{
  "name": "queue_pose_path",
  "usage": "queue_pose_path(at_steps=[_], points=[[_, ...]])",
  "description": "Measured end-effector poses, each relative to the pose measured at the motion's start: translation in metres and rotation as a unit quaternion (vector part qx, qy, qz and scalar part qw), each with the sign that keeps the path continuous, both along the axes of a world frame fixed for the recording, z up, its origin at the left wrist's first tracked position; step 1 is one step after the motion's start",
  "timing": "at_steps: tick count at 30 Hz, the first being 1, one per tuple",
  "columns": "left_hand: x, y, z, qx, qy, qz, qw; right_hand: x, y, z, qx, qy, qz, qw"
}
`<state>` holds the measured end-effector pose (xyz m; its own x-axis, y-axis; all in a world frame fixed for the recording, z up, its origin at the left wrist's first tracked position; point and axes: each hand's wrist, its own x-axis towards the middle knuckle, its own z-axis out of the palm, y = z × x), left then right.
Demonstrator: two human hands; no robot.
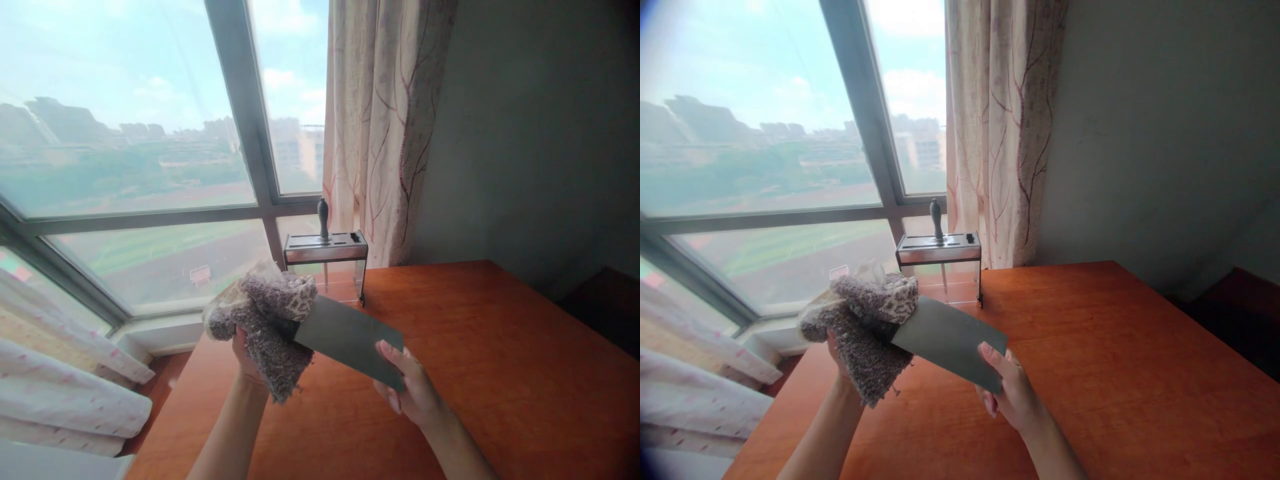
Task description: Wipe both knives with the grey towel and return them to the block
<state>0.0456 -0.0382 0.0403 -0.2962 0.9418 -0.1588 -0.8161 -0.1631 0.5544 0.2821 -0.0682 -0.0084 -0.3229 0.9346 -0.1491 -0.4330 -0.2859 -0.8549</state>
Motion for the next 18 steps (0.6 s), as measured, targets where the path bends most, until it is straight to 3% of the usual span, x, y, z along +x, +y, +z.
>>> queue_pose_path(at_steps=[7, 14, 18], points=[[0.011, 0.005, 0.013, -0.025, -0.035, -0.093, 0.995, -0.005, 0.000, -0.001, 0.051, -0.031, -0.061, 0.996], [0.048, 0.006, 0.002, -0.069, -0.023, -0.027, 0.997, -0.013, -0.003, -0.006, 0.121, -0.156, -0.089, 0.976], [0.076, -0.009, -0.007, -0.065, -0.006, -0.063, 0.996, -0.017, -0.002, -0.012, 0.120, -0.163, -0.112, 0.973]])
